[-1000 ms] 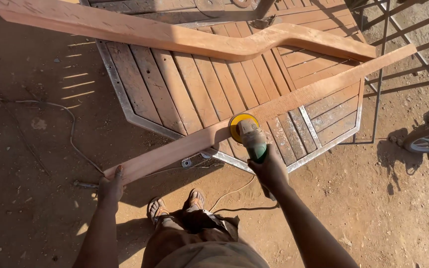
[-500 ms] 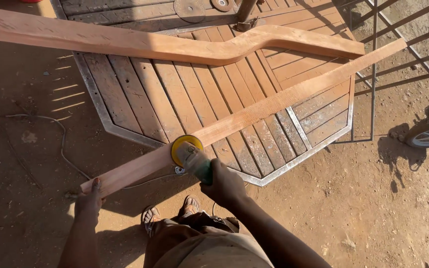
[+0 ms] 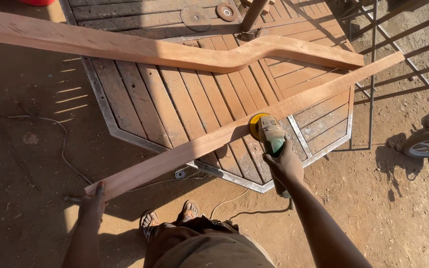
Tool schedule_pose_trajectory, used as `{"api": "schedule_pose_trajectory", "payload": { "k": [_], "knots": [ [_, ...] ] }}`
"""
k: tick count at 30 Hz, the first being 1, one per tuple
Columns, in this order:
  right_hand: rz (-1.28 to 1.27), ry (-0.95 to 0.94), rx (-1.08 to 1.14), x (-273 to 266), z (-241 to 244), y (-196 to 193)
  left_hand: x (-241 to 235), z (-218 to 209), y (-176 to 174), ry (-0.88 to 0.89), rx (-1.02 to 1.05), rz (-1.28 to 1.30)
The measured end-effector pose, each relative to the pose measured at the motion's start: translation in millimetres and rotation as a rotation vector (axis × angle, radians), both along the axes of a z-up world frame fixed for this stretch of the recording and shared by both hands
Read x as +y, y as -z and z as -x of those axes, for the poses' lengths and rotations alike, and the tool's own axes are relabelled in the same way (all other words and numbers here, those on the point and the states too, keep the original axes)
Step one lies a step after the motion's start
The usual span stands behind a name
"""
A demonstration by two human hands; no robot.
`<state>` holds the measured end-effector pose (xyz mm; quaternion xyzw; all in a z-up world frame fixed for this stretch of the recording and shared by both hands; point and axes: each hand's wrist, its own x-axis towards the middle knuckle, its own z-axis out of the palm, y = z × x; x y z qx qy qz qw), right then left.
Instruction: Sanding a curved wooden plank using an angle grinder with a sanding disc
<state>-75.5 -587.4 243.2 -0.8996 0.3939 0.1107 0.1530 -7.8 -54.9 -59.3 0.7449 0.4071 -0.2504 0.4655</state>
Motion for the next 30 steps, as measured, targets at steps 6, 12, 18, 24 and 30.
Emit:
{"api": "schedule_pose_trajectory", "payload": {
  "k": [6, 12, 18, 24, 30],
  "knots": [
    [-0.101, 0.010, 0.077, 78, -6, 4, -1, 2, -5, -0.041, -0.047, 0.056],
    [-0.148, -0.630, 0.095, 166, -4, 30, -8, 3, -34, -0.083, -0.096, 0.163],
    [-0.096, -0.454, 0.119, 124, -22, 14, -8, 1, -43, 0.012, 0.021, 0.064],
    [-0.031, -0.038, -0.008, 0, -32, 10, -3, -1, -17, -0.072, -0.096, 0.146],
    [0.035, 0.115, -0.064, -26, -44, 8, -4, 6, -8, -0.076, -0.133, 0.164]
  ]
}}
